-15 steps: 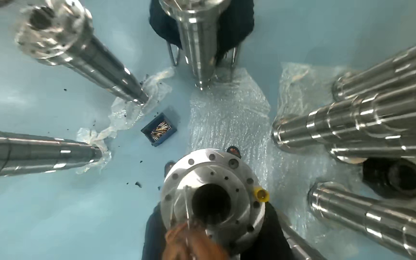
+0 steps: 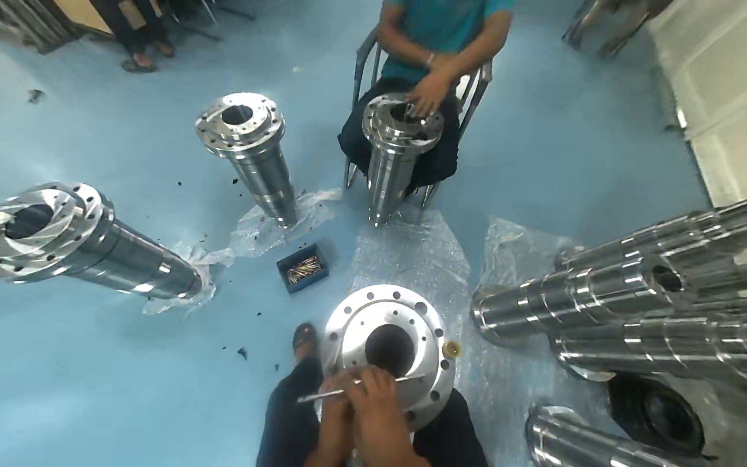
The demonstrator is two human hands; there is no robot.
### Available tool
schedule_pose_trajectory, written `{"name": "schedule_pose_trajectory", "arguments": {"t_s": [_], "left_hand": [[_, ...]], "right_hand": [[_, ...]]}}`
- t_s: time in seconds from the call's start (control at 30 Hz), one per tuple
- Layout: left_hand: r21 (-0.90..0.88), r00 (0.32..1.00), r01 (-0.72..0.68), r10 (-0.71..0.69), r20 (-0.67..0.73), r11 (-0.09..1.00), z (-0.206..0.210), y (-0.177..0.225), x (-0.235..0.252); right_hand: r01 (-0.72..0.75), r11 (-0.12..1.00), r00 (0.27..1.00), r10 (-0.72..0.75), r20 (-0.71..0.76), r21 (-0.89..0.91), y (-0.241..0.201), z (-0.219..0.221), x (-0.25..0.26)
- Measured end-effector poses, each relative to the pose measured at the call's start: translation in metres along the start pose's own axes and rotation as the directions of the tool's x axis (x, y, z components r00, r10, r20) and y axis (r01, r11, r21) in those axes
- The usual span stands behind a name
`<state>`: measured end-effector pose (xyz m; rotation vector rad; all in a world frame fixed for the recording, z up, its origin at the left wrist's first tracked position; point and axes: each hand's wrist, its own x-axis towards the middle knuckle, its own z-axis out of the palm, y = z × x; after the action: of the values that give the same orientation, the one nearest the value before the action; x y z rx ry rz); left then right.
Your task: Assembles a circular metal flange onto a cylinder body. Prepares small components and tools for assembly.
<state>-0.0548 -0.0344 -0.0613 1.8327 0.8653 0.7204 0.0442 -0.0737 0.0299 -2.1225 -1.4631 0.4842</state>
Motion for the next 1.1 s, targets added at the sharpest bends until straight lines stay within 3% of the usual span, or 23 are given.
{"name": "schedule_pose_trajectory", "arguments": {"t_s": [0.13, 0.2, 0.33, 0.4, 0.5, 0.57, 0.67, 0.8, 0.9, 1.0, 1.1], "left_hand": [[0.150, 0.988, -0.152, 0.156, -0.016, 0.977, 0.007, -0.013, 0.001], [0.243, 0.983, -0.186, 0.178, 0.054, 0.952, 0.004, -0.014, 0.001], [0.213, 0.936, -0.324, 0.280, 0.212, 0.922, -0.009, -0.025, 0.002], [0.199, 0.908, -0.384, 0.330, 0.258, 0.901, -0.013, -0.032, 0.004], [0.111, 0.894, -0.369, 0.320, 0.313, 0.923, -0.018, -0.033, 0.006], [0.056, 0.887, -0.376, 0.342, 0.312, 0.925, -0.020, -0.034, 0.005], [0.192, 0.862, -0.477, 0.414, 0.292, 0.857, -0.017, -0.034, 0.000], [0.318, 0.886, -0.398, 0.272, 0.374, 0.860, -0.013, -0.021, -0.003], [0.323, 0.874, -0.446, 0.328, 0.359, 0.835, -0.010, -0.023, 0.000], [0.311, 0.872, -0.426, 0.293, 0.392, 0.850, -0.014, -0.015, 0.001], [0.288, 0.873, -0.343, 0.191, 0.448, 0.894, -0.018, -0.011, 0.000]], "right_hand": [[0.081, 0.995, 0.992, -0.086, -0.090, -0.055, 0.016, 0.010, -0.010], [0.140, 0.986, 0.983, -0.150, -0.106, -0.091, 0.021, 0.014, -0.011], [0.189, 0.982, 0.970, -0.191, -0.150, -0.029, 0.028, 0.015, -0.016], [0.151, 0.987, 0.980, -0.142, -0.137, 0.061, 0.026, 0.007, -0.018], [0.046, 0.990, 0.998, -0.039, -0.056, 0.134, 0.025, -0.005, -0.023], [-0.019, 0.995, 0.998, 0.025, -0.053, 0.102, 0.025, -0.010, -0.027], [-0.107, 0.991, 0.989, 0.098, -0.113, -0.080, 0.017, -0.020, -0.027], [-0.263, 0.935, 0.965, 0.257, -0.055, -0.239, 0.013, -0.028, -0.013], [-0.256, 0.939, 0.961, 0.272, 0.043, -0.229, 0.013, -0.022, 0.004], [-0.164, 0.971, 0.967, 0.193, 0.169, -0.176, 0.007, -0.015, 0.012], [0.002, 0.996, 0.987, 0.013, 0.161, -0.091, 0.002, -0.014, 0.001]]}}
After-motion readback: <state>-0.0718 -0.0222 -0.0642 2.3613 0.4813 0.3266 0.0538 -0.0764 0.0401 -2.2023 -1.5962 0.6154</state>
